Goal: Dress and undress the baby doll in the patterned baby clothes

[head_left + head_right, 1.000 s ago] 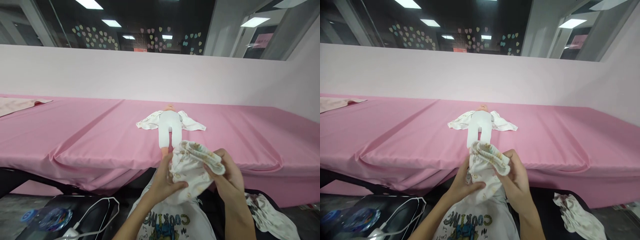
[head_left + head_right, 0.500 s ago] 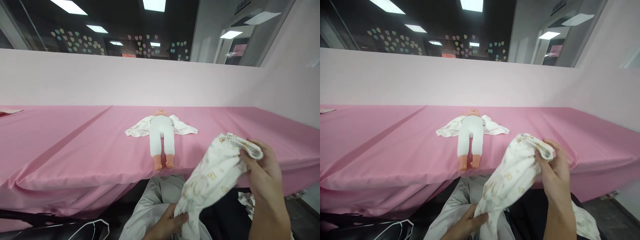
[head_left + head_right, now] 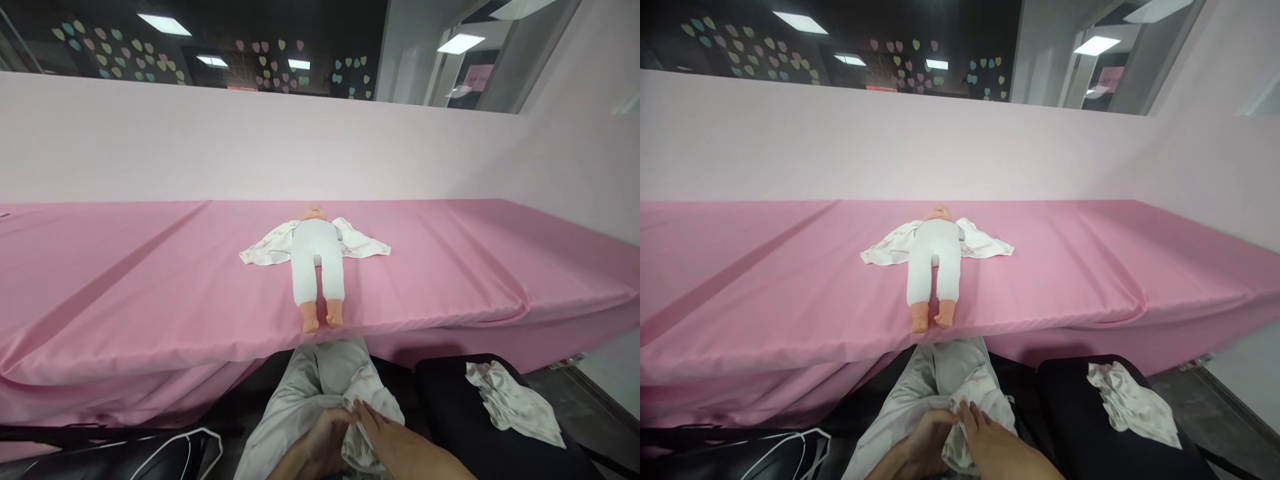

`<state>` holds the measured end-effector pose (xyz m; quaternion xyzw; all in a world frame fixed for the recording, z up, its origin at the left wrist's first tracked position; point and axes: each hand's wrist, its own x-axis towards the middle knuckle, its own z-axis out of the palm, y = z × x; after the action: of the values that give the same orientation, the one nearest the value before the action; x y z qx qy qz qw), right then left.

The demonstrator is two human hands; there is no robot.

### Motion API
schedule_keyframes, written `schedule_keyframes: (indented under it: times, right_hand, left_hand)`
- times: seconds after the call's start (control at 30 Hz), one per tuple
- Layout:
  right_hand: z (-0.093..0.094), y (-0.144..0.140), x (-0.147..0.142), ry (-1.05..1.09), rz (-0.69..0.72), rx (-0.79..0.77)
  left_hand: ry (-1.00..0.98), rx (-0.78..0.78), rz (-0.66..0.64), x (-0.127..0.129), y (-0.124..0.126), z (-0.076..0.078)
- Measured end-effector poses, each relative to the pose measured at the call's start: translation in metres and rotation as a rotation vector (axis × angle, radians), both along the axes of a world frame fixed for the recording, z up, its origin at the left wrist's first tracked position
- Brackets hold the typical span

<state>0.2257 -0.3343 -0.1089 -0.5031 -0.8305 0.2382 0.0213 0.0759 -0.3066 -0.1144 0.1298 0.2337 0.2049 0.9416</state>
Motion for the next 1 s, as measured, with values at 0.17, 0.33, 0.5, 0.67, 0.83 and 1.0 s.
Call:
schedule_keyframes:
  times: [0.17,0.33,0.5,0.67,0.83,1.0]
  right_hand:
    - [0.003,0.001,-0.022,-0.022,-0.281,-0.107]
    - [-0.013,-0.001,-0.03,-0.011,-0.208,-0.131]
    - [-0.019,-0.004,-0.024,0.067,-0.247,-0.097]
    - [-0.055,0.009,-0.014,0.289,-0.422,0.06]
    - [-0.086,0.035,0.02,0.875,-0.725,-0.056]
    - [-0.059,0.043,0.115,0.917,-0.727,-0.478]
  left_hand:
    - [0.083,-0.016,0.043,0.004,0.013,-0.013]
    - [0.0,-0.094,0.058,0.006,0.017,-0.021]
    - [-0.037,-0.085,0.081,0.003,0.016,-0.027]
    - [-0.043,-0.104,0.065,0.002,0.019,-0.029]
    - [-0.062,-0.057,0.063,-0.002,0.022,-0.034]
    - [-0.055,0.067,0.027,-0.007,0.021,-0.03]
